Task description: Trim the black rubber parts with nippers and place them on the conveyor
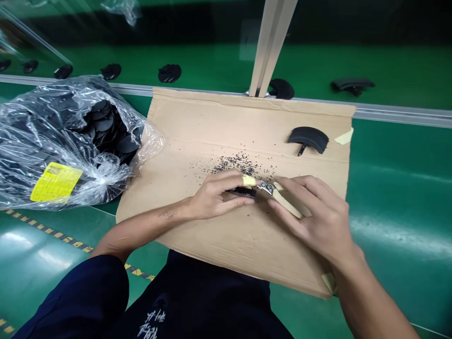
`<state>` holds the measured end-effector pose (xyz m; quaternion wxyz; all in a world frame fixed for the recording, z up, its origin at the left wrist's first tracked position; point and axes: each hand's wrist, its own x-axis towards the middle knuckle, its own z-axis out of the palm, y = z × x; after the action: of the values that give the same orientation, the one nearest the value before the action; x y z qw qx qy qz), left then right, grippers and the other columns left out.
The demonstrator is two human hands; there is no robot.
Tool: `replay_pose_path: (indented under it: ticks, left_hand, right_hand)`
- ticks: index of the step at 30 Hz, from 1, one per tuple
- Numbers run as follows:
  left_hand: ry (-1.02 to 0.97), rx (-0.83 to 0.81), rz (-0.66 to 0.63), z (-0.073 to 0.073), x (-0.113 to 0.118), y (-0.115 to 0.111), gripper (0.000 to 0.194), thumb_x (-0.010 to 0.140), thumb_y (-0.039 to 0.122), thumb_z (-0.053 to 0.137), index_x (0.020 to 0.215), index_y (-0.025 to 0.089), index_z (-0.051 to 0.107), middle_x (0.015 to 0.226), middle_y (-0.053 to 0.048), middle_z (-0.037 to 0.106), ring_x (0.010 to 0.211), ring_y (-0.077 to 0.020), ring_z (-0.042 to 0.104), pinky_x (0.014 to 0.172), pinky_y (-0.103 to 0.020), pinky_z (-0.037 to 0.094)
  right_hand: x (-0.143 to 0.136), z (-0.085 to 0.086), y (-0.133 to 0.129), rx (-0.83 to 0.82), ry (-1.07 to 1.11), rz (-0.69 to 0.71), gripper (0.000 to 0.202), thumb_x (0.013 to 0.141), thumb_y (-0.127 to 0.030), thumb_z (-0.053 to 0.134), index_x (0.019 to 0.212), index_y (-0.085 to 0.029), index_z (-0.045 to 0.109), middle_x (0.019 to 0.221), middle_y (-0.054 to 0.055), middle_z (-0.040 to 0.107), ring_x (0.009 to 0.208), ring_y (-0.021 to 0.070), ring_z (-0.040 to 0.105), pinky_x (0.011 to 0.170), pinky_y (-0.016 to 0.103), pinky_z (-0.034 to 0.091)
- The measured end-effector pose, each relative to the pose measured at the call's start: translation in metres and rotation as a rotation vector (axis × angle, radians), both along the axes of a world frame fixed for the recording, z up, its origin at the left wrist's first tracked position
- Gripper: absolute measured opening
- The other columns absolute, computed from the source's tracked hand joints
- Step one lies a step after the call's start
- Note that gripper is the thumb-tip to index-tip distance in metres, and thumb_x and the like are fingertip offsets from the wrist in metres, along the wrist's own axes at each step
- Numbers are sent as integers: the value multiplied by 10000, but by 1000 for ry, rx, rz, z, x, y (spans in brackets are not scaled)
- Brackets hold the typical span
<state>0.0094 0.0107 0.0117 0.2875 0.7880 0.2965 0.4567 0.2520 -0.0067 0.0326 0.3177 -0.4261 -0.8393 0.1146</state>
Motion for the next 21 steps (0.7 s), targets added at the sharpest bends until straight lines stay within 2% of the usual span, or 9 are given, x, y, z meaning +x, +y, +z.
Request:
replay_pose_path:
  ticks: [3, 6, 9, 11, 13, 15, 17, 19, 21]
  left_hand:
    - [13, 17, 107, -1, -1, 1, 245, 906, 352, 747, 1095, 196, 749, 918, -49, 779, 816, -137, 675, 775, -305, 544]
    - [-82, -77, 196, -2, -1, 1, 243, 891, 349, 765, 1064, 182, 732, 943, -41, 778, 788, -112, 679, 716, -255, 545]
    - [-219, -218, 201, -4, 0, 0, 266, 872, 355, 784, 1022, 167, 670, 953, -29, 749, 848, -108, 710, 738, -217, 581]
    - [-233, -256, 168, -6, 1, -1, 281, 873, 363, 782, 992, 165, 622, 943, -25, 733, 893, -119, 718, 792, -234, 604]
    - [-146, -198, 137, -7, 1, -1, 274, 886, 357, 768, 995, 161, 611, 919, -29, 725, 870, -125, 712, 784, -247, 609]
    - [17, -35, 126, -8, 0, 0, 239, 911, 328, 737, 1040, 153, 640, 911, -41, 723, 835, -134, 695, 743, -261, 602]
    - [184, 143, 128, -9, -1, 1, 183, 940, 262, 687, 1089, 159, 666, 943, -53, 723, 838, -147, 678, 729, -282, 592]
    - [281, 220, 122, -10, -3, 2, 166, 956, 187, 626, 1114, 174, 675, 996, -60, 717, 881, -159, 669, 756, -303, 592]
    - [273, 186, 102, -10, -5, 3, 198, 953, 145, 598, 1129, 183, 678, 1039, -66, 706, 933, -166, 667, 791, -317, 598]
  right_hand:
    - [0, 0, 0, -75, 22, -32, 350, 917, -306, 711, 1247, -206, 649, 983, 96, 717, 865, 240, 698, 751, 381, 582]
    - [1, 6, -1, -228, 159, -33, 262, 930, -319, 695, 1169, -215, 666, 984, 87, 712, 867, 222, 702, 693, 344, 576]
    - [1, 12, -2, -327, 278, 118, 210, 943, -314, 674, 1136, -230, 672, 1247, 131, 696, 1133, 270, 694, 746, 344, 606]
    - [-1, 11, -4, -277, 273, 186, 256, 932, -286, 690, 1177, -221, 654, 1362, 154, 655, 1233, 285, 662, 841, 375, 616]
    - [-5, 7, -6, -111, 191, 191, 333, 899, -264, 737, 1206, -190, 631, 1290, 172, 695, 1134, 274, 707, 850, 388, 612]
    - [-9, 2, -7, 88, 55, 178, 369, 869, -259, 777, 1190, -162, 623, 1175, 168, 744, 970, 251, 740, 753, 370, 596]
    - [-11, -1, -9, 214, -56, 194, 360, 866, -273, 785, 1163, -151, 620, 1140, 165, 761, 868, 229, 736, 644, 342, 548]
    - [-11, 1, -11, 220, -54, 239, 363, 877, -290, 776, 1169, -149, 613, 1147, 163, 762, 865, 218, 731, 629, 330, 532]
    - [-8, 5, -11, 185, 14, 236, 388, 875, -291, 778, 1196, -154, 607, 1146, 159, 760, 903, 220, 729, 670, 334, 547]
